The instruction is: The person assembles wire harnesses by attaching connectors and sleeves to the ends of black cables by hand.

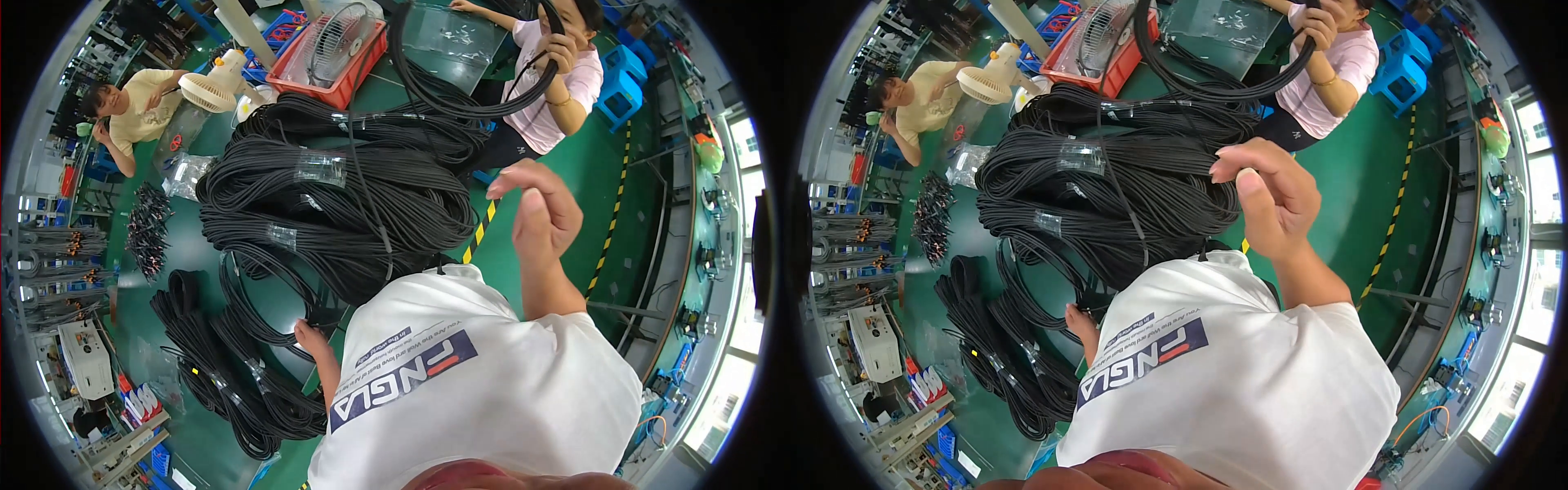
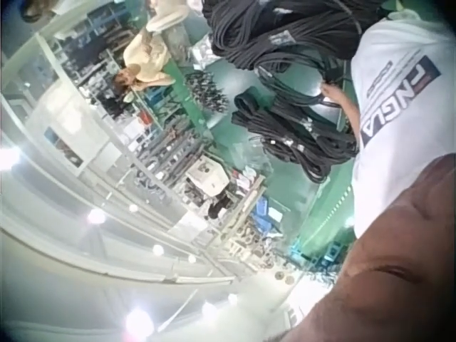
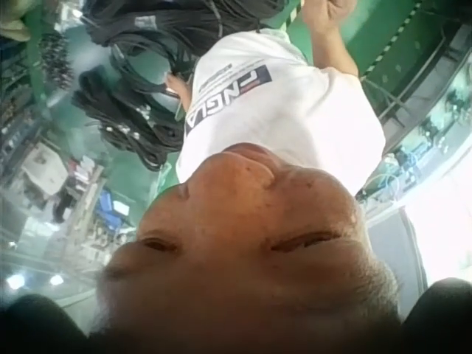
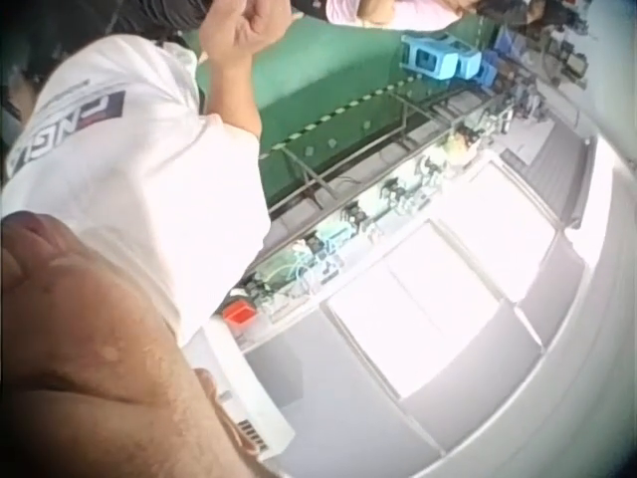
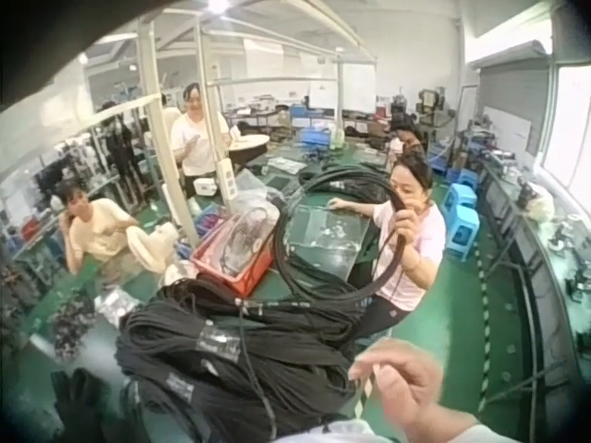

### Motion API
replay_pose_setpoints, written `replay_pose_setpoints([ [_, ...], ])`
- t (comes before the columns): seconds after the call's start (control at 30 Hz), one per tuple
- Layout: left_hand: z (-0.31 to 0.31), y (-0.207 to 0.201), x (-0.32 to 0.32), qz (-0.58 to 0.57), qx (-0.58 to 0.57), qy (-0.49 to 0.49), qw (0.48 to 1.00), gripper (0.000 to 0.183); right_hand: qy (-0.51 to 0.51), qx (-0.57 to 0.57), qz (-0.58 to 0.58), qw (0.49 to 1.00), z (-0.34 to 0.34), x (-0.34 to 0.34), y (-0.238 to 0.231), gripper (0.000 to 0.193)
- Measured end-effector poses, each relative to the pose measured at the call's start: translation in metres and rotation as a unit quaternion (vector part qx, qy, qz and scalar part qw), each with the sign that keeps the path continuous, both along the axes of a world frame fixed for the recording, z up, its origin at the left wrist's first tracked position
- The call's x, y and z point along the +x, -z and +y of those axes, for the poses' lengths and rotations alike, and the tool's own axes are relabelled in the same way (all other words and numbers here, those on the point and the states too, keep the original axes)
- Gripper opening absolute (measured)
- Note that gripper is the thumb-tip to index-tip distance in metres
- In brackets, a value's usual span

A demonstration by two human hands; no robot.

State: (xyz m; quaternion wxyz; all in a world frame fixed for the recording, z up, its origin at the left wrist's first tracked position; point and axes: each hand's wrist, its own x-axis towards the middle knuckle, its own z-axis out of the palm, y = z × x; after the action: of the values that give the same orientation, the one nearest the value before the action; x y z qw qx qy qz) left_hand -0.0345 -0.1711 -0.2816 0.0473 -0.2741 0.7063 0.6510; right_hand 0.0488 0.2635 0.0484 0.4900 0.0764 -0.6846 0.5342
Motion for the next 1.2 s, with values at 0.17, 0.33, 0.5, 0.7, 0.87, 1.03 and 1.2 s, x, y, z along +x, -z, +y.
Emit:
replay_pose_setpoints([
  [0.17,0.002,-0.002,-0.002,-0.003,-0.014,0.026,1.000,0.030,0.168,-0.081,-0.171,0.968,-0.002,0.009,0.026,0.017],
  [0.33,0.003,-0.002,-0.003,0.007,-0.042,0.029,0.999,0.031,0.217,-0.105,-0.272,0.931,0.011,0.009,0.055,0.018],
  [0.5,-0.006,0.007,-0.003,0.002,-0.013,0.024,1.000,0.032,0.184,-0.075,-0.389,0.900,0.000,0.003,0.094,0.023],
  [0.7,-0.014,0.001,0.003,0.001,-0.046,0.020,0.999,0.032,0.217,0.041,-0.377,0.900,-0.005,-0.033,0.148,0.024],
  [0.87,-0.029,-0.008,0.009,0.011,-0.021,-0.047,0.999,0.031,0.114,0.097,-0.341,0.928,-0.047,-0.061,0.113,0.022],
  [1.03,-0.042,-0.020,0.016,-0.003,-0.001,-0.057,0.998,0.031,0.165,0.229,-0.222,0.933,-0.025,-0.132,0.127,0.030],
  [1.2,-0.056,-0.004,0.026,-0.017,0.018,-0.048,0.999,0.031,0.136,0.216,-0.350,0.901,-0.004,-0.200,0.113,0.049],
])
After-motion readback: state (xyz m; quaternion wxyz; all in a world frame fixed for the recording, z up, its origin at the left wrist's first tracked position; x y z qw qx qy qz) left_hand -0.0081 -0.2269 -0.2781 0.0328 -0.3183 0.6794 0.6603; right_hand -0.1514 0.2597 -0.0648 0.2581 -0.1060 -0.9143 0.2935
